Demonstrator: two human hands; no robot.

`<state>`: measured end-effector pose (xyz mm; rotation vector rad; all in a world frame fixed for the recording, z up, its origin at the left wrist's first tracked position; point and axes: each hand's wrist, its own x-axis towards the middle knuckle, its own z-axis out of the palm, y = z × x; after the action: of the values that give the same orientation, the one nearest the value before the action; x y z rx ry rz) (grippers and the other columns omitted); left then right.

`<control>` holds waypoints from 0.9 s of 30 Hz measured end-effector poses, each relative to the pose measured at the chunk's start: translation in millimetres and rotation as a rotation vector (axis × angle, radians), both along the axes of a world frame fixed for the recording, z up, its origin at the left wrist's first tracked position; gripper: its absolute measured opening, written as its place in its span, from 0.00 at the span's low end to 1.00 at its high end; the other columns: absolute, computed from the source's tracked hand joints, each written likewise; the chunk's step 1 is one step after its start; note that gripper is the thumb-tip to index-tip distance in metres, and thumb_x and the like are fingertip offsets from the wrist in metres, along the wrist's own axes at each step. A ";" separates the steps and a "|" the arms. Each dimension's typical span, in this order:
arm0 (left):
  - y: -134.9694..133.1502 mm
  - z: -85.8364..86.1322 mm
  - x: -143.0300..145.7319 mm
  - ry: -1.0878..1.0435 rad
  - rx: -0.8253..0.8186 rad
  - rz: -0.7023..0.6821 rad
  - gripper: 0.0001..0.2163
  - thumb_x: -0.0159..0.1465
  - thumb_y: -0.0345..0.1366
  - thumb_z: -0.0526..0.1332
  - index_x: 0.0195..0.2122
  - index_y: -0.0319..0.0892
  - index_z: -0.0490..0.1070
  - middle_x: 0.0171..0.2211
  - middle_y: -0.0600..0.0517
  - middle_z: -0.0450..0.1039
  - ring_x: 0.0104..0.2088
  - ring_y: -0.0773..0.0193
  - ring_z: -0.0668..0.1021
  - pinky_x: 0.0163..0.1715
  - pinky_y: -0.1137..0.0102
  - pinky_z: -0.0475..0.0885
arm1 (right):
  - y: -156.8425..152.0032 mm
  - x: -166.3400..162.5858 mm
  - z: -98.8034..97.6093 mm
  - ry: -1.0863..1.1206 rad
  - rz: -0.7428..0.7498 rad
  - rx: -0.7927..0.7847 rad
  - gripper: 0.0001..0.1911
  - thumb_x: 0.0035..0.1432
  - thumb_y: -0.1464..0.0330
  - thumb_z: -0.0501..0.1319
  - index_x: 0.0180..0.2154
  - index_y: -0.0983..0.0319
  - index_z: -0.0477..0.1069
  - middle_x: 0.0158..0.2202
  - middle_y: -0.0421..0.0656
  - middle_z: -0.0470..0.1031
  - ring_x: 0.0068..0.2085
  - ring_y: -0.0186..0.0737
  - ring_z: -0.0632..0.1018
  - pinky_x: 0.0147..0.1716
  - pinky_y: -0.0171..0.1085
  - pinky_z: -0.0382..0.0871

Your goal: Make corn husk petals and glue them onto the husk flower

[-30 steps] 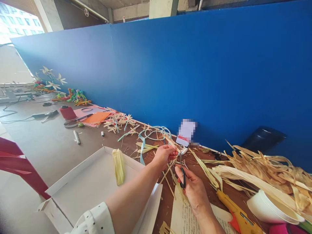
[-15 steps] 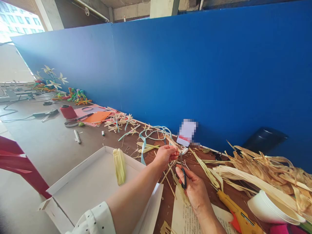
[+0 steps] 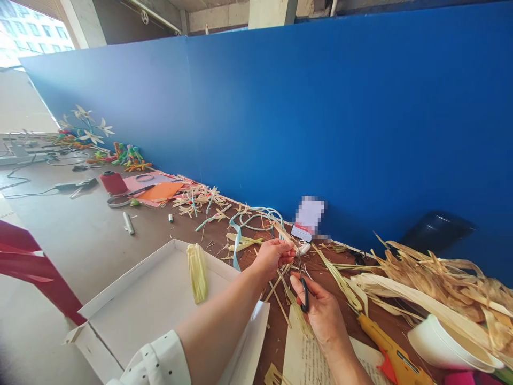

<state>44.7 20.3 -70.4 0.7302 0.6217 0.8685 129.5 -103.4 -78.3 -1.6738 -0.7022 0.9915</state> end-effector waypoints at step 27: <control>6.0 -2.7 -5.8 -0.029 0.007 -0.056 0.09 0.52 0.33 0.68 0.25 0.34 0.69 0.21 0.51 0.69 0.23 0.72 0.72 0.27 0.75 0.70 | -2.9 -5.2 3.8 -0.028 0.036 0.016 0.25 0.39 0.50 0.67 0.37 0.57 0.77 0.18 0.34 0.57 0.21 0.31 0.56 0.18 0.32 0.50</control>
<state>38.9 26.3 -73.1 0.7367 0.5702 0.8290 124.4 -106.4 -74.6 -1.6692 -0.7595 0.9866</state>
